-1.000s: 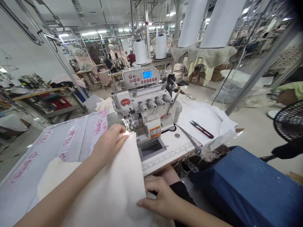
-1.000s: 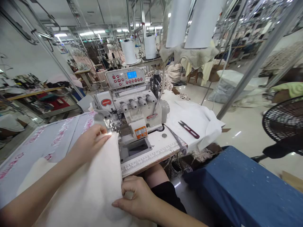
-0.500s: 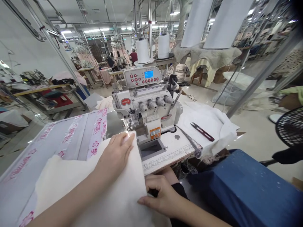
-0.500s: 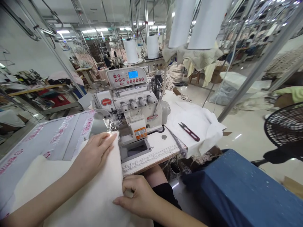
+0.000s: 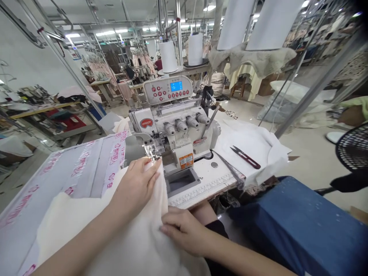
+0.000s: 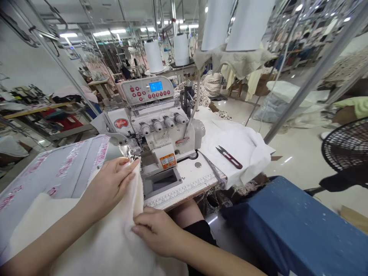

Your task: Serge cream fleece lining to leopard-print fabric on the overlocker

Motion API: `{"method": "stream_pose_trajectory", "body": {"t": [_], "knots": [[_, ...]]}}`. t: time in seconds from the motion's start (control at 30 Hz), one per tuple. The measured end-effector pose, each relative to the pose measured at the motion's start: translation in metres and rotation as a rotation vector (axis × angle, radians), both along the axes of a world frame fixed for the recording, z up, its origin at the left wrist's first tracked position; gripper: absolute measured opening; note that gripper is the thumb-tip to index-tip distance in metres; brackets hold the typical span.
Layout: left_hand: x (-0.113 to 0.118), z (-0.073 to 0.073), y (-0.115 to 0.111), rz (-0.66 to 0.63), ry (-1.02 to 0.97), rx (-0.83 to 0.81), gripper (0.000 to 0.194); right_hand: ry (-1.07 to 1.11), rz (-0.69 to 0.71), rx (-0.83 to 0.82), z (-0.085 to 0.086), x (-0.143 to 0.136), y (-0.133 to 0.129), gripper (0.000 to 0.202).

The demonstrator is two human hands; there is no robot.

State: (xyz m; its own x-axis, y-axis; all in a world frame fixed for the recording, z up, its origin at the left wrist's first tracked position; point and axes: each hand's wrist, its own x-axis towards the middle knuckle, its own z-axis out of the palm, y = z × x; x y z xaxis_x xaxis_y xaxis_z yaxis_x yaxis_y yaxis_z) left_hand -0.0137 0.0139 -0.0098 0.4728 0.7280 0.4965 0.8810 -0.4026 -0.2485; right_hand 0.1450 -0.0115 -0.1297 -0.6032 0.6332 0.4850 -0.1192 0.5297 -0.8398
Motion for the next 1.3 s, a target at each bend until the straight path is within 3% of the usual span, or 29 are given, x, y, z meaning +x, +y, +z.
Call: {"method": "stream_pose_trajectory", "body": {"t": [0.1, 0.23, 0.4, 0.57, 0.77, 1.07, 1.3], "knots": [[-0.01, 0.01, -0.007, -0.024, -0.023, -0.068, 0.037, -0.02, 0.029, -0.025, -0.005, -0.003, -0.006, 0.032], [-0.023, 0.021, -0.013, 0.126, -0.077, -0.015, 0.037, 0.02, -0.081, -0.063, -0.007, 0.002, -0.013, 0.023], [-0.03, 0.024, -0.011, 0.243, -0.122, -0.12, 0.026, 0.053, -0.031, -0.113, -0.014, -0.002, -0.018, 0.028], [-0.032, 0.027, -0.009, 0.31, -0.146, -0.119, 0.022, 0.101, 0.006, 0.004, -0.011, 0.009, -0.026, 0.028], [-0.027, 0.021, -0.011, 0.287, -0.164, -0.111, 0.023, -0.022, -0.054, 0.136, 0.011, 0.04, -0.04, 0.024], [-0.021, 0.021, -0.013, 0.215, -0.174, -0.127, 0.021, 0.006, 0.005, -0.05, -0.015, 0.031, -0.046, 0.04], [-0.018, 0.026, 0.002, 0.223, -0.184, -0.172, 0.019, 0.035, -0.119, 0.067, -0.013, 0.026, -0.035, 0.042]]}}
